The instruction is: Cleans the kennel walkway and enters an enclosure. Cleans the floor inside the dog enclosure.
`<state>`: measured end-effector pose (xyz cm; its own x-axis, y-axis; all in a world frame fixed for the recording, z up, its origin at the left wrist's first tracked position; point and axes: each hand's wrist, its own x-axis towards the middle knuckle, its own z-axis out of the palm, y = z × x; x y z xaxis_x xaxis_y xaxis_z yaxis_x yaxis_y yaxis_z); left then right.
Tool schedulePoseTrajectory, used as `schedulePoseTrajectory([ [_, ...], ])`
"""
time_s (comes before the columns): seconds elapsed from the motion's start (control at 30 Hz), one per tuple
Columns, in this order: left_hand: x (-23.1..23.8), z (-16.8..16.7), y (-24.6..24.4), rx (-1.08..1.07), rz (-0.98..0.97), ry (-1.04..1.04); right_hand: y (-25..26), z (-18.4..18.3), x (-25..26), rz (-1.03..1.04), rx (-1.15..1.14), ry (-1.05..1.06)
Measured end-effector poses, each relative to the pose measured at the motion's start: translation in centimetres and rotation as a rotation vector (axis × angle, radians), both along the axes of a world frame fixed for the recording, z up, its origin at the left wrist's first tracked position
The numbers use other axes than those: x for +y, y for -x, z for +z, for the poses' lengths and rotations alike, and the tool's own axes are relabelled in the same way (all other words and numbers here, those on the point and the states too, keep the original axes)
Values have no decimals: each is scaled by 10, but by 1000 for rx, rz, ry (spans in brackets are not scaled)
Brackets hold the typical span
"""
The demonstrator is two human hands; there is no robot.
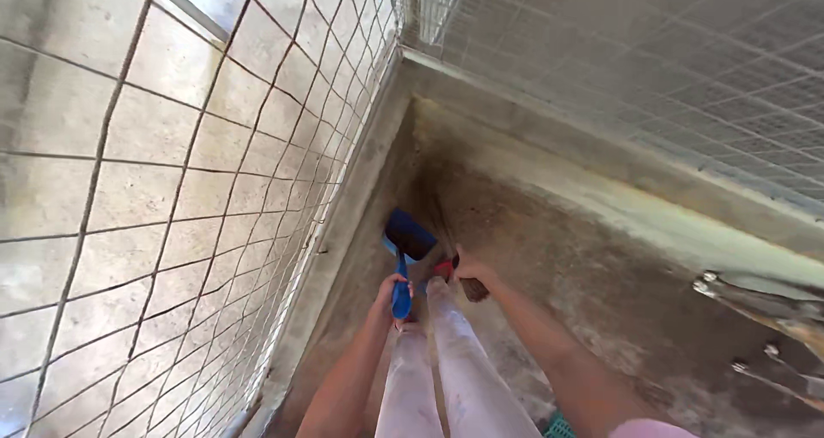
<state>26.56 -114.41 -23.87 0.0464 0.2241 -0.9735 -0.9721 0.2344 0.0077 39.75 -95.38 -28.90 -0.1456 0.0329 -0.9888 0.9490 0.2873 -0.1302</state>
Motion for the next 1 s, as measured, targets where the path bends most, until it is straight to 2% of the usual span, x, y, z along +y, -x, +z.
schedulePoseTrajectory([
  [0.07, -10, 8, 1, 4, -10, 28, -9, -16, -36, 106, 2, 70],
  [0.13, -31, 14, 0, -17, -28, 44, -21, -7, -54, 200, 4, 140],
  [0.2, -66, 13, -4, -47, -79, 1, -24, 24, -43, 242, 19, 145],
  [0.27, -104, 11, -10, -47, -128, -38, -18, 60, -13, 193, 30, 149],
  [0.37, -134, 11, -23, -79, -47, -27, 0, 83, 20, 92, 31, 40],
  [0.43, -131, 12, -33, -82, 89, 13, 21, 67, 20, 30, 42, -57],
  [0.53, -105, 11, -43, -61, 283, 55, 49, 15, -14, -39, 48, -89],
  [0.6, -89, 8, -46, -40, 335, 59, 46, -7, -55, 76, 18, -44],
  [0.7, -82, 6, -39, -55, 327, 68, 12, -4, -102, 242, -31, 52],
  [0.77, -92, 7, -36, -86, 277, 55, -17, 11, -96, 163, -3, 122],
  [0.9, -121, 11, -34, -86, 66, 15, -51, 50, -33, -79, 34, 90],
  [1.0, -132, 10, -29, -50, -97, 37, -59, 37, -17, -386, 18, -37],
])
